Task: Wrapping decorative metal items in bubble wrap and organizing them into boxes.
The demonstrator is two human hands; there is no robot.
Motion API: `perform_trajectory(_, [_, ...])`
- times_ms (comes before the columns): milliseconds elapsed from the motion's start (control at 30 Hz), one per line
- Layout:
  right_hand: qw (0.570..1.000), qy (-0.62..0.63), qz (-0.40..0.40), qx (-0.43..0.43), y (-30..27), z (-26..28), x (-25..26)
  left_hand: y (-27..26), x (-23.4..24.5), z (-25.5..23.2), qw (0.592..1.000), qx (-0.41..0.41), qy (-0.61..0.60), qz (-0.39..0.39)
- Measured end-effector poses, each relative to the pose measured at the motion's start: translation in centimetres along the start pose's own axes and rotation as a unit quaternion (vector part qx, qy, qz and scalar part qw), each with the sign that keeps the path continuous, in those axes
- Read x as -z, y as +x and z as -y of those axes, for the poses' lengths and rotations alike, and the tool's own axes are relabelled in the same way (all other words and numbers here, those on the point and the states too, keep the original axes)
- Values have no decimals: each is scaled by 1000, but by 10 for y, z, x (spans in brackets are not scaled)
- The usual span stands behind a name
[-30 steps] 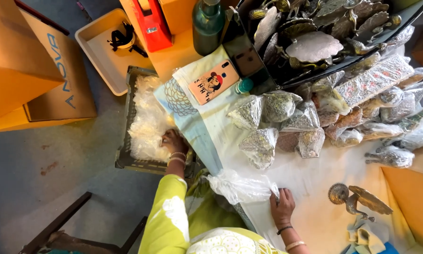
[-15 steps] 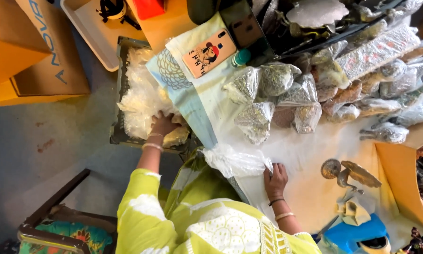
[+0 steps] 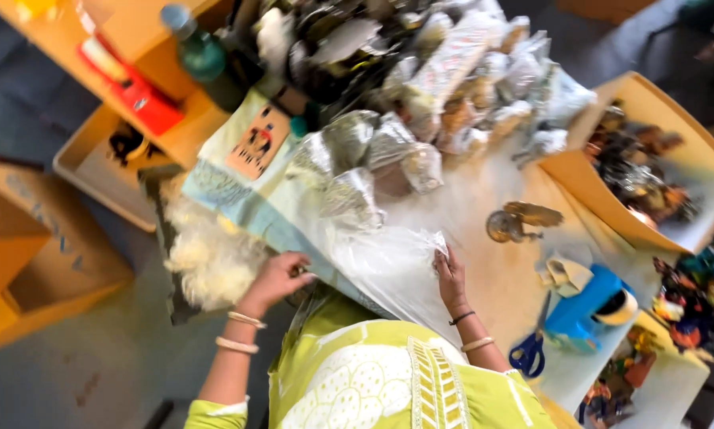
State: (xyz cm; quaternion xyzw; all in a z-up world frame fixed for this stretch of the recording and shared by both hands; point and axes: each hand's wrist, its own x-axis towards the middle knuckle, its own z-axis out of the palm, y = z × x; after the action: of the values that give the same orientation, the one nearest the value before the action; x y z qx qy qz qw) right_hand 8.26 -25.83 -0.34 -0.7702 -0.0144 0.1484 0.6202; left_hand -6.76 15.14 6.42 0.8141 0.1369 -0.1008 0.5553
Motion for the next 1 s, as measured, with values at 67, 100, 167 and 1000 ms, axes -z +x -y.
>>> perform_trajectory(67, [998,48,-30,-2,-9,1,15,17,-29,-33,986,-145,75,-28])
perform_trajectory(100, [995,90,-43,-9,-12,1,22,25,-44,-49,949,-276,137,-65])
perform_trajectory(167, [993,100,-66,-2,-25,13,38,41,-66,-83,975,-187,120,7])
perform_trajectory(1000, [817,-349,-454,-69,-126,19,146,198,-322,-137,974,-179,33,137])
